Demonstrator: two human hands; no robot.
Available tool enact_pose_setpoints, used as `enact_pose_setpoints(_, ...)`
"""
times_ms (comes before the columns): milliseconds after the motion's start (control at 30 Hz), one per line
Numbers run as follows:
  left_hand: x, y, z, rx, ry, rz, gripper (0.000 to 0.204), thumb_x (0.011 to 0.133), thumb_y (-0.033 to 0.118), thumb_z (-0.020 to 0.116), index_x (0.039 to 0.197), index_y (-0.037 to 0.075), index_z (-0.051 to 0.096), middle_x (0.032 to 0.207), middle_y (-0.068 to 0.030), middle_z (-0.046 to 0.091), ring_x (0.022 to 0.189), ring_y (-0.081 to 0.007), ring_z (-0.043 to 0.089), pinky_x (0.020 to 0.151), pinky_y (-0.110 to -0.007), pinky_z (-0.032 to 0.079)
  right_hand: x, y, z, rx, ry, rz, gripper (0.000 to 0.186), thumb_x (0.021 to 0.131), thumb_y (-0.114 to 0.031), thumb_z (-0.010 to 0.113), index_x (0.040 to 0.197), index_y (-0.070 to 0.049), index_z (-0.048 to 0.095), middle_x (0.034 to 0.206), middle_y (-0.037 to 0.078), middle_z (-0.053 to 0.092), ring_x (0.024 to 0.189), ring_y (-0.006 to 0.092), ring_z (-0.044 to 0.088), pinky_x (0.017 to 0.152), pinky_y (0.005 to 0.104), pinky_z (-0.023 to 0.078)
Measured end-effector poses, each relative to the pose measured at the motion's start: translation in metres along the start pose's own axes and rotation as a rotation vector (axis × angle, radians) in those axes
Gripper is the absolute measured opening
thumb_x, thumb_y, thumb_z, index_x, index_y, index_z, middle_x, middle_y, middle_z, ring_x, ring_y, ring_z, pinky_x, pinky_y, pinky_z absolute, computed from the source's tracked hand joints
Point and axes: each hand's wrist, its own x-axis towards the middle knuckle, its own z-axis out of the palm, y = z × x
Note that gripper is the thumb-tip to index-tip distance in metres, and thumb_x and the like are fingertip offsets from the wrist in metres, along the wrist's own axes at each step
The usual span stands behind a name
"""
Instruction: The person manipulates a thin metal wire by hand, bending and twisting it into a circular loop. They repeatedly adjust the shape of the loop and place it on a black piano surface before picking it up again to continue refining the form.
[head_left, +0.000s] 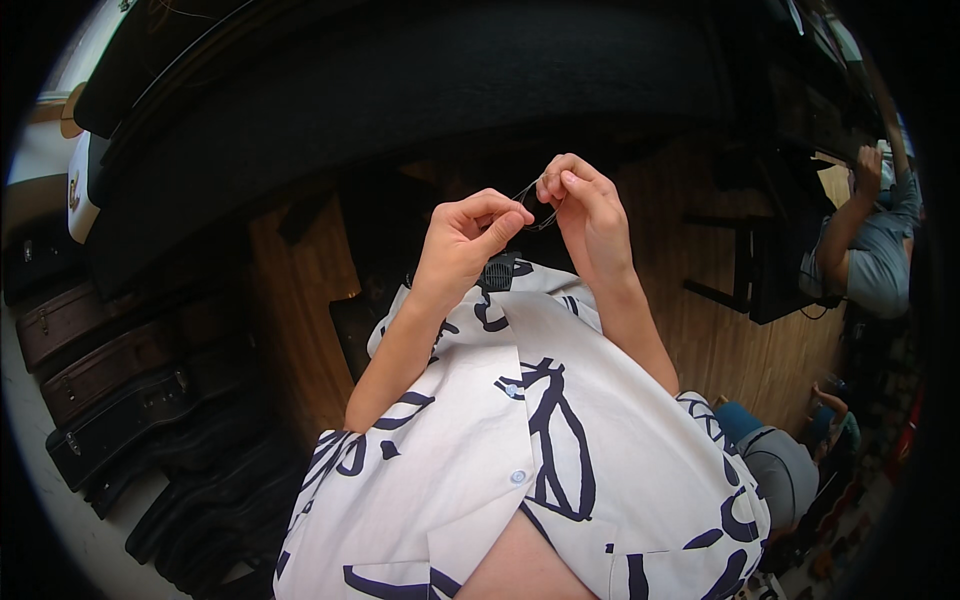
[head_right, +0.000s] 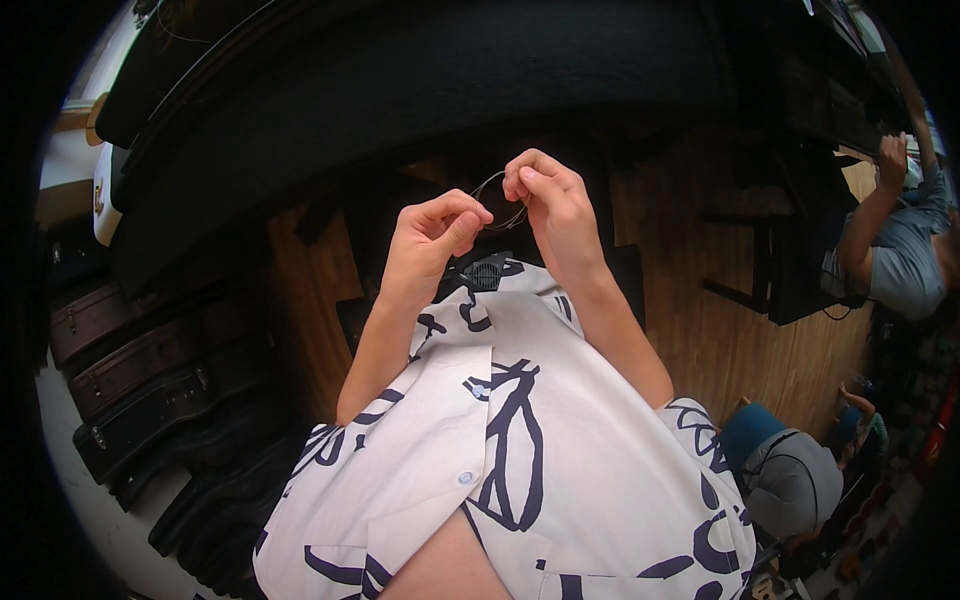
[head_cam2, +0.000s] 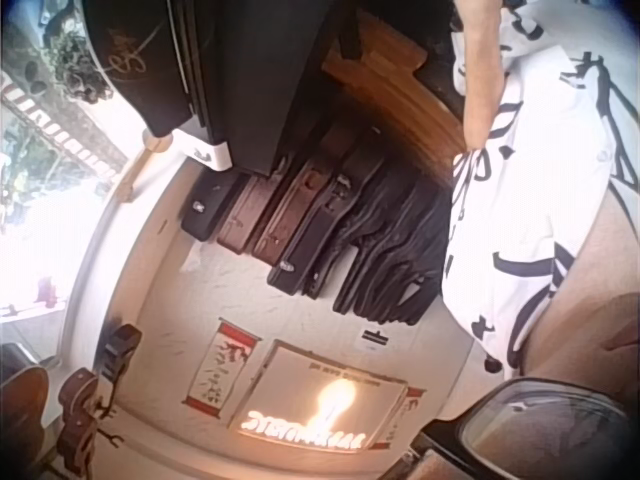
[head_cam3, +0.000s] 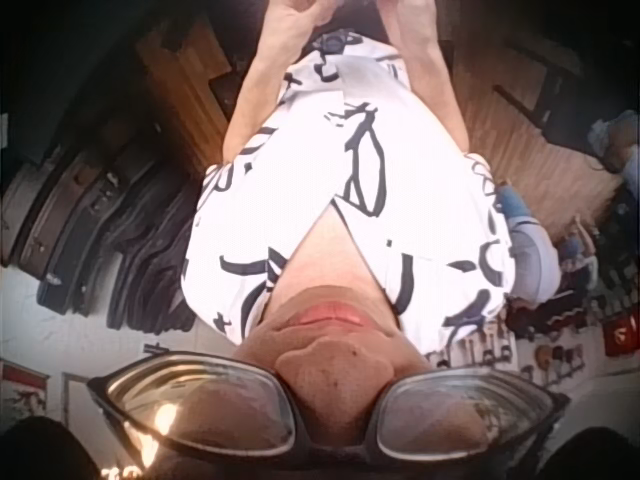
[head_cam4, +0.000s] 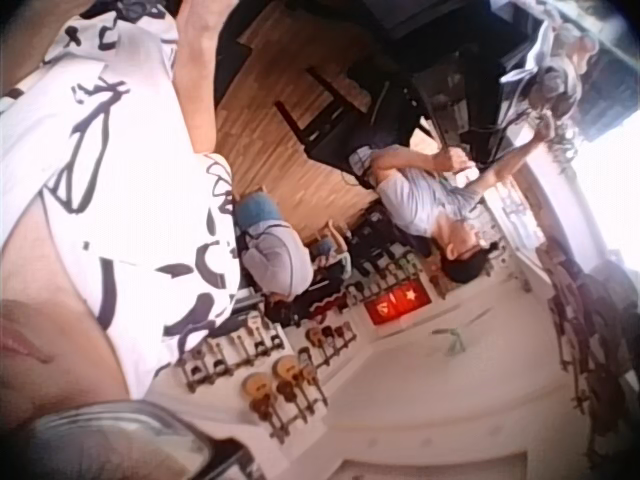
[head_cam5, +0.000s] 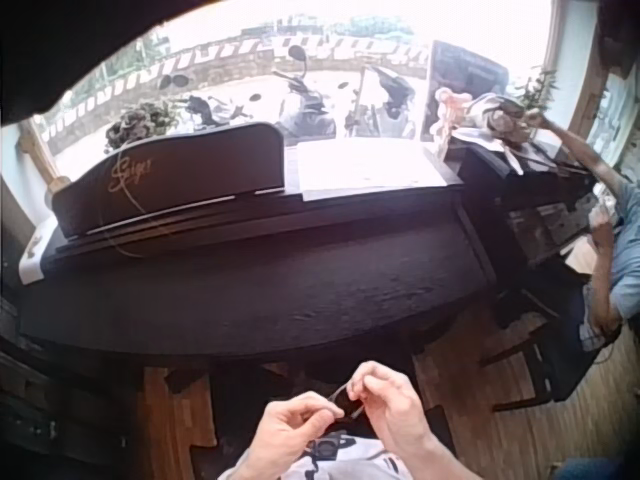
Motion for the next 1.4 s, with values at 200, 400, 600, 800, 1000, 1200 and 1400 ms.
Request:
enact_pose_setpoints(200,0.000,0.004,-0.002,0.002,-0.067,0.021,0.034,0.094,0.036,0.069,0.091,0.002,0.074,0.071,0.0015,0.053,0.062,-0.0063,0.044,0.056,-0.022,0.033,0.000,-0.004,-0.005,-0.283,-0.050,-0.055,0.018,0.096,-0.014,0.053,0.087,-0.003,0.064,0.082,0.003,0.061,0.080,0.0099,0.051,0.076,0.0259,0.039)
enact_pose_setpoints(400,-0.001,0.003,-0.011,-0.032,-0.111,0.001,0.045,0.100,0.041,0.057,0.088,0.000,0.072,0.067,0.0019,0.049,0.060,-0.0060,0.041,0.055,-0.022,0.031,-0.001,-0.016,-0.007,-0.508,-0.146,-0.094,0.012,0.093,-0.011,0.061,0.089,-0.003,0.069,0.080,0.002,0.065,0.070,0.0069,0.053,0.063,0.0234,0.040)
enact_pose_setpoints(600,-0.001,0.008,-0.023,0.154,-0.153,-0.056,0.043,0.103,0.035,0.055,0.083,0.000,0.071,0.064,0.0029,0.048,0.059,-0.0056,0.038,0.056,-0.023,0.031,0.001,-0.032,-0.017,-0.823,-0.319,0.092,0.009,0.088,-0.004,0.066,0.093,0.000,0.072,0.079,0.002,0.066,0.064,0.0043,0.053,0.056,0.0199,0.040)
enact_pose_setpoints(800,-0.005,0.014,-0.027,0.259,-0.231,-0.112,0.040,0.101,0.034,0.059,0.079,0.002,0.071,0.064,0.0029,0.049,0.059,-0.0060,0.038,0.057,-0.025,0.030,0.000,-0.045,-0.002,-0.878,-0.366,0.100,0.012,0.086,-0.005,0.071,0.095,0.001,0.072,0.076,0.004,0.069,0.059,0.0053,0.055,0.054,0.0200,0.042)
enact_pose_setpoints(1000,-0.008,0.023,-0.026,0.313,-0.310,-0.179,0.034,0.099,0.029,0.063,0.078,0.003,0.072,0.064,0.0027,0.049,0.060,-0.0063,0.038,0.056,-0.026,0.028,0.003,-0.054,0.010,-0.970,-0.469,0.075,0.009,0.084,-0.005,0.071,0.092,-0.001,0.073,0.069,0.006,0.068,0.054,0.0077,0.055,0.051,0.0217,0.042)
enact_pose_setpoints(1200,-0.009,0.015,-0.029,0.231,-0.272,-0.079,0.020,0.095,0.022,0.069,0.098,0.003,0.072,0.079,0.0017,0.063,0.068,-0.0059,0.052,0.060,-0.021,0.043,0.005,-0.040,0.008,-0.874,-0.444,0.019,0.008,0.088,-0.006,0.069,0.091,0.001,0.071,0.065,0.004,0.065,0.050,0.0054,0.053,0.047,0.0192,0.041)
enact_pose_setpoints(1400,-0.009,0.021,-0.052,0.120,-0.016,0.145,0.061,0.090,0.048,0.070,0.129,0.003,0.060,0.112,-0.0050,0.059,0.098,-0.0125,0.057,0.077,-0.024,0.047,0.002,-0.025,-0.002,-0.475,-0.159,0.134,0.011,0.094,-0.011,0.067,0.092,0.000,0.069,0.067,0.003,0.064,0.053,0.0064,0.058,0.049,0.0173,0.045)
